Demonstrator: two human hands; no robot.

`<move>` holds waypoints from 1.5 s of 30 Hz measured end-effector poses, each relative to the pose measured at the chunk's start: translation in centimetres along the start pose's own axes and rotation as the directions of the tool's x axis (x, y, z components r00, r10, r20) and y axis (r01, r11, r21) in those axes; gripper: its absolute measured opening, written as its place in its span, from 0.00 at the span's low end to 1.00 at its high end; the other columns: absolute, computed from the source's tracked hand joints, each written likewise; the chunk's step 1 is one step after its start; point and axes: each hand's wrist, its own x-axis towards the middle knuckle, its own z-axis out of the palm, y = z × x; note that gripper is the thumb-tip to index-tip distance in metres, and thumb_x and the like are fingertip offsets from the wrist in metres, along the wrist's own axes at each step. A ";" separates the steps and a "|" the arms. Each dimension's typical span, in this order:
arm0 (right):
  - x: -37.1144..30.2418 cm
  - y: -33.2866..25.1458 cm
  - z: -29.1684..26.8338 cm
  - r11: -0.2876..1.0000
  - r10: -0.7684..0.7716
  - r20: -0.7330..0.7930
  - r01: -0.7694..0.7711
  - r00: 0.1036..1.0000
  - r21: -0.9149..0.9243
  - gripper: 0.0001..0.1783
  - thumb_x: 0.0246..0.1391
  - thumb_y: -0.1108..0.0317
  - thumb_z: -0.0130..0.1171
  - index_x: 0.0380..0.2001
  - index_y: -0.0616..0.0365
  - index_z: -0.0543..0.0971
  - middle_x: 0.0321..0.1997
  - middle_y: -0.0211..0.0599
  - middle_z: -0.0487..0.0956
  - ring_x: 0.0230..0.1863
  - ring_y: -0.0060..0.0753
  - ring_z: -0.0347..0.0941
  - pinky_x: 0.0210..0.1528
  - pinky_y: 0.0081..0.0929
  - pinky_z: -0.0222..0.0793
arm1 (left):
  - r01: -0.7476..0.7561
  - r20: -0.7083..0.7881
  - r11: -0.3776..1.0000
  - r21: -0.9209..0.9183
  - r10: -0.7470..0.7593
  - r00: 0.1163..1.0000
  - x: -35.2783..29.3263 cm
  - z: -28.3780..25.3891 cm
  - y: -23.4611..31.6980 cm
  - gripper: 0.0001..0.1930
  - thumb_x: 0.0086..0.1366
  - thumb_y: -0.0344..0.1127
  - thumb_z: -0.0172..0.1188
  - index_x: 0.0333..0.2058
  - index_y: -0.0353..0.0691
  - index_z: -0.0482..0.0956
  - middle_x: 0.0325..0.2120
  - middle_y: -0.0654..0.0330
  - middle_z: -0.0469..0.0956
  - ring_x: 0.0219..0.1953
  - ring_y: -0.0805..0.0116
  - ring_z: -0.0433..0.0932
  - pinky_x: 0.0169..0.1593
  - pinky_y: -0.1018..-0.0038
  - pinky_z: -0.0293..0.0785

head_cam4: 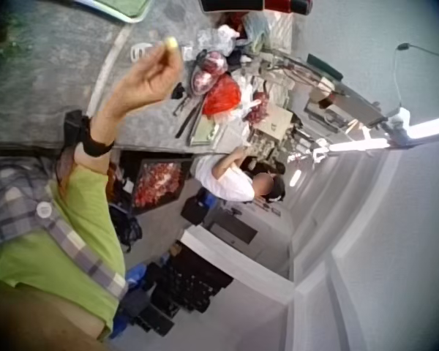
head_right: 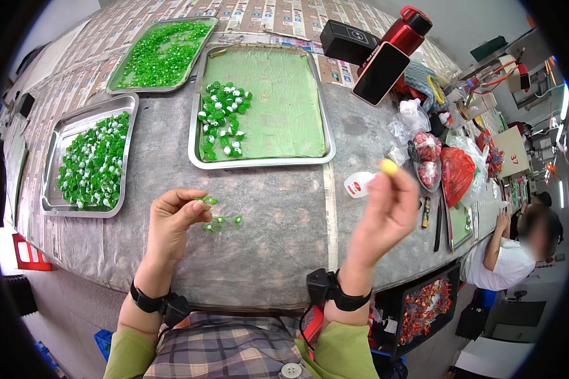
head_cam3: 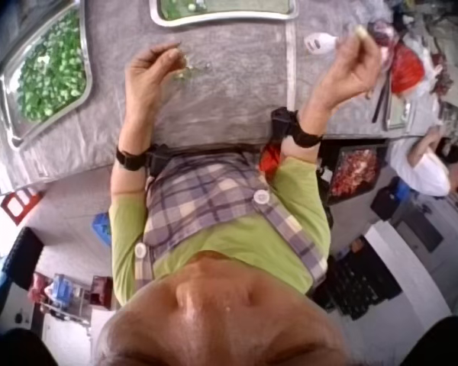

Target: The person applies glue to a green plastic piece, attaches a white plastic piece to it, and places the assembled item onto a tray, repeating the process.

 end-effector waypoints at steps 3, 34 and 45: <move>2.4 3.5 -2.9 0.999 0.013 -0.154 -0.005 0.988 0.047 0.14 0.43 0.72 0.55 0.36 0.63 0.70 0.34 0.35 0.71 0.37 0.20 0.65 0.40 0.16 0.60 | 0.039 -0.078 0.972 -0.231 -0.059 0.995 -0.3 0.7 0.0 0.08 0.54 0.29 0.52 0.34 0.34 0.73 0.25 0.58 0.75 0.25 0.74 0.74 0.33 0.80 0.72; -3.1 -3.5 5.3 0.973 -0.172 0.447 0.080 0.878 0.218 0.23 0.28 0.58 0.68 0.24 0.60 0.69 0.20 0.32 0.68 0.19 0.23 0.65 0.20 0.17 0.59 | 0.215 0.133 0.816 -0.536 -0.169 0.977 0.2 -0.3 -0.2 0.05 0.54 0.30 0.54 0.29 0.37 0.71 0.23 0.61 0.73 0.25 0.76 0.72 0.30 0.82 0.72; -3.2 -3.5 5.6 0.976 -0.179 0.458 0.099 0.871 0.194 0.21 0.29 0.60 0.68 0.23 0.60 0.69 0.20 0.33 0.68 0.19 0.24 0.65 0.20 0.18 0.60 | 0.222 0.135 0.815 -0.536 -0.177 0.975 0.2 -0.3 -0.3 0.05 0.54 0.31 0.53 0.29 0.37 0.71 0.22 0.62 0.73 0.24 0.76 0.72 0.30 0.82 0.72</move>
